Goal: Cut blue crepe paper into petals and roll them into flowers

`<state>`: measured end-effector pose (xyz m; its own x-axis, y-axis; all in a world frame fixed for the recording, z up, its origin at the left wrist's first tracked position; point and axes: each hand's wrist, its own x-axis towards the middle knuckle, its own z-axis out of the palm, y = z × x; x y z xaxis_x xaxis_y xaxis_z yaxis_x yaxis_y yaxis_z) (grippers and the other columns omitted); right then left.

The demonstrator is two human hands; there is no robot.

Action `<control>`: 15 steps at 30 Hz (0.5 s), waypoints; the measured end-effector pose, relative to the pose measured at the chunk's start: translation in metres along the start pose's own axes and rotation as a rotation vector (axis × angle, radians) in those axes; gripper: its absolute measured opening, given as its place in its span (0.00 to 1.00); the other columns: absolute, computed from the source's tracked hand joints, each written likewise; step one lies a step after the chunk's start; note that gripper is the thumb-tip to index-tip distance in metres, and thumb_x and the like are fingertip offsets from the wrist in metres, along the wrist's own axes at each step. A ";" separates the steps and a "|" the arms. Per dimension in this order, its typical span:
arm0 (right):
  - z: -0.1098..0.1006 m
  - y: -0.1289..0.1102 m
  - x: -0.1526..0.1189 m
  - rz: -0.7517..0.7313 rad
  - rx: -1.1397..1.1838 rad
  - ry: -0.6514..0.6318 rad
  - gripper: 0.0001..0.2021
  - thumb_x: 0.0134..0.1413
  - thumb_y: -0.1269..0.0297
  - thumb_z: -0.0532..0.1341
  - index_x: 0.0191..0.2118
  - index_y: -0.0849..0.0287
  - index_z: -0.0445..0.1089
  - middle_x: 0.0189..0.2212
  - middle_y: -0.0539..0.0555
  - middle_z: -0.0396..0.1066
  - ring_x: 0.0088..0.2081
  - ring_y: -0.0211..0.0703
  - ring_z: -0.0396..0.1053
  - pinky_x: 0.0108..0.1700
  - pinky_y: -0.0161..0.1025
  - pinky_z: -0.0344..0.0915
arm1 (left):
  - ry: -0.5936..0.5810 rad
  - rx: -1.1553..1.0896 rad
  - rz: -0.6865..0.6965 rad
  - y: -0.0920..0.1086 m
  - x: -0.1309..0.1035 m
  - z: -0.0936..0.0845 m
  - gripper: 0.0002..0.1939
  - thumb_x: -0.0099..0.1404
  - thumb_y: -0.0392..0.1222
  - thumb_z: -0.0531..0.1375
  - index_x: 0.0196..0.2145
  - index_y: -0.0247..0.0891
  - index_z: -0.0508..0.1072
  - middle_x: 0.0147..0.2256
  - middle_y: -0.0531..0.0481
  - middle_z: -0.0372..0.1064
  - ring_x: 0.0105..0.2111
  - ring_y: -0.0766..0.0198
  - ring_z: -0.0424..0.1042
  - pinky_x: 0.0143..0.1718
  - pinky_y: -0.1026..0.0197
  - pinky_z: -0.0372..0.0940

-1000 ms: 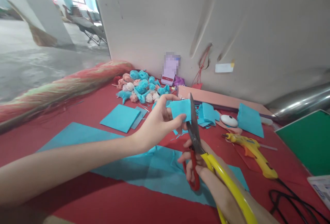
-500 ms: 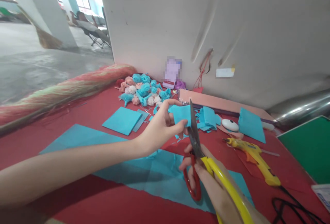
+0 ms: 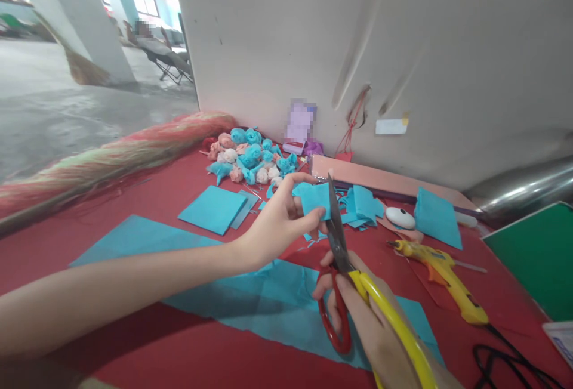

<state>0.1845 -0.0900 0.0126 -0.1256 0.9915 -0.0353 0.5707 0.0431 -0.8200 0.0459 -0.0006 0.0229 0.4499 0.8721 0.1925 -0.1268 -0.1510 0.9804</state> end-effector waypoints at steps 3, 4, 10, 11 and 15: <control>0.003 0.002 0.000 0.033 0.080 -0.009 0.15 0.59 0.53 0.43 0.35 0.59 0.58 0.11 0.46 0.55 0.12 0.38 0.59 0.14 0.31 0.56 | -0.006 -0.017 0.002 0.000 0.000 0.000 0.15 0.61 0.34 0.55 0.45 0.39 0.55 0.18 0.58 0.65 0.20 0.72 0.67 0.21 0.71 0.57; 0.005 0.004 0.001 0.041 0.099 -0.009 0.16 0.60 0.52 0.43 0.34 0.59 0.58 0.10 0.45 0.53 0.12 0.37 0.57 0.14 0.31 0.55 | -0.006 -0.022 0.003 0.001 0.000 0.000 0.15 0.61 0.34 0.55 0.45 0.39 0.55 0.18 0.58 0.65 0.20 0.71 0.67 0.21 0.70 0.58; 0.015 0.012 -0.001 0.084 0.237 0.072 0.20 0.60 0.46 0.43 0.37 0.59 0.58 0.12 0.45 0.57 0.12 0.34 0.55 0.14 0.29 0.53 | 0.013 -0.007 0.011 0.003 -0.001 0.001 0.15 0.61 0.32 0.55 0.45 0.38 0.55 0.18 0.59 0.65 0.20 0.71 0.68 0.22 0.70 0.59; 0.016 0.013 -0.001 0.082 0.257 0.086 0.20 0.59 0.46 0.44 0.36 0.59 0.58 0.13 0.45 0.58 0.12 0.33 0.55 0.14 0.29 0.52 | 0.014 -0.005 0.013 0.003 -0.001 0.001 0.15 0.61 0.33 0.55 0.45 0.38 0.55 0.17 0.59 0.65 0.20 0.71 0.68 0.22 0.71 0.59; 0.017 0.014 -0.003 0.070 0.249 0.114 0.19 0.59 0.46 0.46 0.35 0.59 0.59 0.13 0.45 0.57 0.11 0.32 0.54 0.14 0.28 0.51 | 0.022 0.004 0.021 0.004 -0.001 0.002 0.15 0.61 0.32 0.55 0.45 0.37 0.55 0.17 0.59 0.65 0.18 0.72 0.66 0.18 0.72 0.56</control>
<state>0.1795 -0.0944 -0.0088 0.0070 0.9990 -0.0441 0.3557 -0.0437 -0.9336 0.0465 -0.0034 0.0267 0.4280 0.8786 0.2117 -0.1324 -0.1707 0.9764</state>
